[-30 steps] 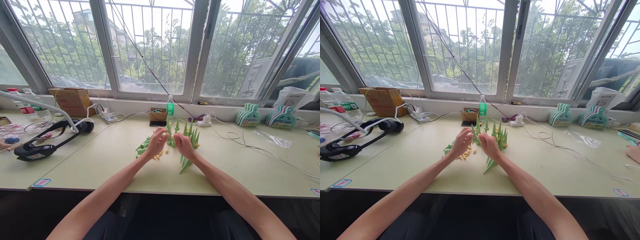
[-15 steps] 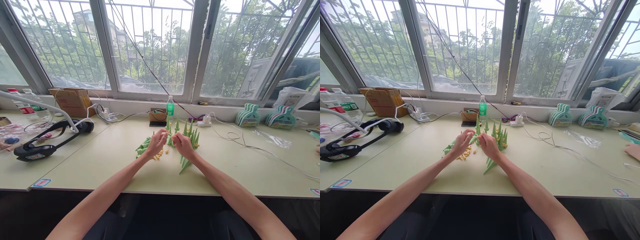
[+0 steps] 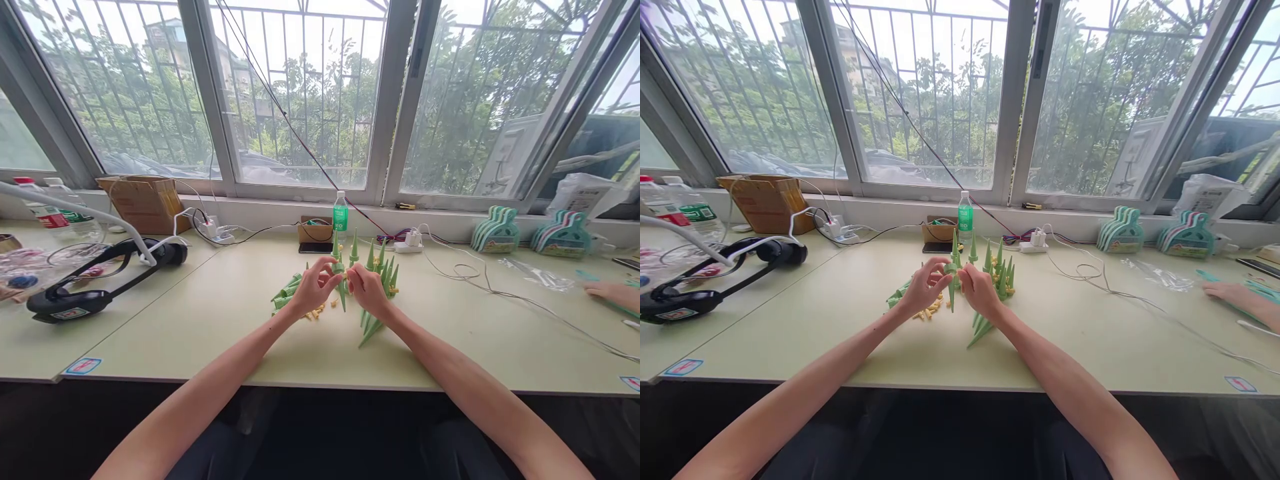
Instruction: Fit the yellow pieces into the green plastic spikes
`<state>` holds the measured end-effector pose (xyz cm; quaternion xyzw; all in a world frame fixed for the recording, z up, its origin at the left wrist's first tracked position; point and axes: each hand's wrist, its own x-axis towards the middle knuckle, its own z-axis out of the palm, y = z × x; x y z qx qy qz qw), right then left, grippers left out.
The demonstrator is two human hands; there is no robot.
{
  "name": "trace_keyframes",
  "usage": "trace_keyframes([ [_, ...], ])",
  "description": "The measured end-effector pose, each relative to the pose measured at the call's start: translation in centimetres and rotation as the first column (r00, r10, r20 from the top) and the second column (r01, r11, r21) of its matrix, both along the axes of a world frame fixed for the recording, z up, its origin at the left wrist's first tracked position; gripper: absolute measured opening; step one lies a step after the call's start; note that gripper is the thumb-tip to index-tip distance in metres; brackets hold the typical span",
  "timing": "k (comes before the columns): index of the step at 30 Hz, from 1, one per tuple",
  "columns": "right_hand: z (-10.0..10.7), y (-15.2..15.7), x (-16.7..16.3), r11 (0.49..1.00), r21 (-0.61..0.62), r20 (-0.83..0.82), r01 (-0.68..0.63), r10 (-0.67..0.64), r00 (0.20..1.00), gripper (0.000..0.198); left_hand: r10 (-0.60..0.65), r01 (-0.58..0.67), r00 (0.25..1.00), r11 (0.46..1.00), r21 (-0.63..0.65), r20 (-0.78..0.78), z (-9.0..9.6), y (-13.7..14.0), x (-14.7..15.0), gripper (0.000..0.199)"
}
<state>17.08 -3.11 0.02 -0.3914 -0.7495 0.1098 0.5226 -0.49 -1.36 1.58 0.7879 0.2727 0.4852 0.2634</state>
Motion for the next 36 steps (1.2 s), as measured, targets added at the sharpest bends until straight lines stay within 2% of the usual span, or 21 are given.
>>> trace_keyframes([
  [7, -0.16, 0.22, 0.14, 1.000, -0.023, 0.009, 0.005, -0.005, 1.000, 0.038, 0.028, -0.026, 0.999, 0.998, 0.055, -0.030, -0.05, -0.14, 0.08, 0.032],
  [20, 0.00, 0.02, 0.18, 0.999, -0.048, 0.014, 0.000, 0.001, 1.000, 0.048, 0.046, -0.045, 0.998, 0.998, 0.052, -0.029, 0.17, -0.42, 0.21, 0.035],
  [25, -0.18, 0.06, -0.02, 0.999, -0.045, 0.018, -0.007, 0.008, 1.000, 0.044, 0.085, -0.081, 0.995, 0.995, 0.065, -0.060, 0.10, -0.41, 0.25, 0.031],
  [36, -0.01, -0.22, -0.39, 1.000, -0.026, 0.022, -0.004, 0.004, 1.000, 0.040, 0.092, -0.071, 0.983, 0.989, 0.133, -0.159, -0.34, -0.20, 0.08, 0.032],
])
